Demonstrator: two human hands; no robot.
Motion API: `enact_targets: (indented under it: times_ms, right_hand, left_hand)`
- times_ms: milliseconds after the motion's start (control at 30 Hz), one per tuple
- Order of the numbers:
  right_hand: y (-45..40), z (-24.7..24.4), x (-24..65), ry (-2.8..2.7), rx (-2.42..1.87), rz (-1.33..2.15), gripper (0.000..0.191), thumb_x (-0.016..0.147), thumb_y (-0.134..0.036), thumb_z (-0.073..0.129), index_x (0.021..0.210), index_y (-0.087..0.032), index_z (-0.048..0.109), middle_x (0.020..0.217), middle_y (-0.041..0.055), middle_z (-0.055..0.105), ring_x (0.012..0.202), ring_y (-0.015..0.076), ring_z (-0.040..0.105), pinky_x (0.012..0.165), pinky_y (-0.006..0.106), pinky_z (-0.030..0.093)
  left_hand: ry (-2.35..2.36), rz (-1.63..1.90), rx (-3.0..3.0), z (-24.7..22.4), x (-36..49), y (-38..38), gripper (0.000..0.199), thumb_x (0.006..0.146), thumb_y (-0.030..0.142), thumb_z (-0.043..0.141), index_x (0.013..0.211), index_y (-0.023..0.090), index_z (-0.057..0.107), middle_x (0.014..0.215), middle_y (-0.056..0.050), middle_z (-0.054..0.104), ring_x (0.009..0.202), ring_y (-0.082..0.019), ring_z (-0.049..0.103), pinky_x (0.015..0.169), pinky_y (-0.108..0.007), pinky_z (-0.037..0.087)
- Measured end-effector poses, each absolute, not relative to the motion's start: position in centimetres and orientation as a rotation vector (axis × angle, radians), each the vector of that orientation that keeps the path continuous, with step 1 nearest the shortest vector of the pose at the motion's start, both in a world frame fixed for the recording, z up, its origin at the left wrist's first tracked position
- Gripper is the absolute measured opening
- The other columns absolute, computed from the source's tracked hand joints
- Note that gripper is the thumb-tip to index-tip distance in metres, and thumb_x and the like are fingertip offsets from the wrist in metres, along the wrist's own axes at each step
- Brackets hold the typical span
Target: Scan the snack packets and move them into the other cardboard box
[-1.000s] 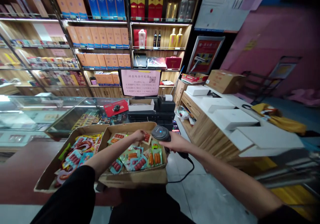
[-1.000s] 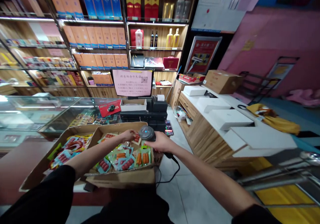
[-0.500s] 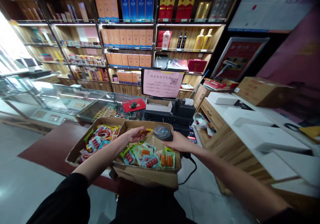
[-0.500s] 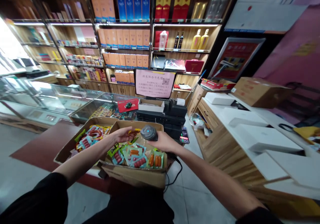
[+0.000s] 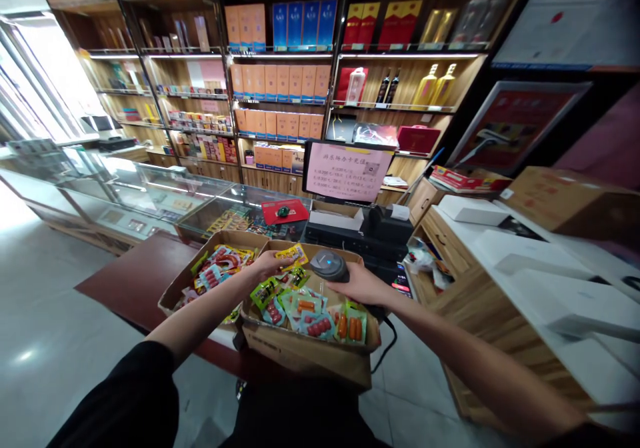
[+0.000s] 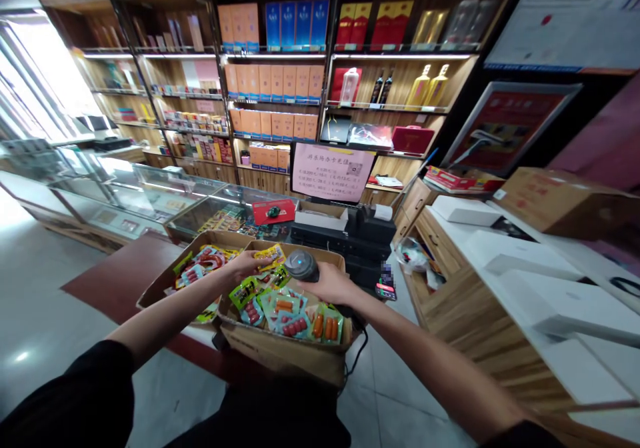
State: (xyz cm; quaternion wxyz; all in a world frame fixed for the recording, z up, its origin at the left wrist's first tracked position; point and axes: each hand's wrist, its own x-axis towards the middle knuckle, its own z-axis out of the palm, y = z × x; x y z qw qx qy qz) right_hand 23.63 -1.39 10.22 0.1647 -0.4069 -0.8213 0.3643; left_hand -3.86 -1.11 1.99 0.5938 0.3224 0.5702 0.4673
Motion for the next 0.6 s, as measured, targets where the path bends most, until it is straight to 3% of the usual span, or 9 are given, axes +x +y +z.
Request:
enact_targets:
  times_ms: [267,467,600]
  right_hand:
    - [-1.8,10.8,22.2,-2.415,-1.155,1.006,0.043,0.075,-0.046,0.073,0.105,-0.015,0.074,0.080,0.0051,0.076,0.083,0.0272,0.071,0.079,0.038,0.057]
    - [-1.3,10.7,21.3,-2.435,-1.142,0.932,0.050,0.073,-0.046,0.074,0.110,-0.013,0.072,0.100,0.0097,0.076,0.095,0.0295,0.070,0.084,0.039,0.055]
    - [-0.9,10.6,20.5,-2.463,-1.150,0.977,0.044,0.074,-0.046,0.073,0.103,-0.013,0.072,0.079,0.0073,0.075,0.071,0.0252,0.070,0.066,0.035,0.056]
  left_hand:
    - [1.446,1.036,0.868,2.7,-5.1,-1.5,0.015,0.059,0.013,0.085,0.067,0.012,0.073,0.064,-0.004,0.070,0.058,-0.013,0.061,0.052,-0.019,0.044]
    - [1.522,1.027,0.887,3.6,-6.3,-2.6,0.021,0.053,0.016,0.090,0.066,0.011,0.074,0.063,-0.004,0.071,0.055,-0.012,0.059,0.052,-0.020,0.044]
    - [1.494,1.132,0.810,4.0,-9.1,-4.1,0.027,0.052,0.022,0.093,0.068,0.010,0.074,0.061,-0.004,0.069,0.055,-0.013,0.059,0.050,-0.021,0.043]
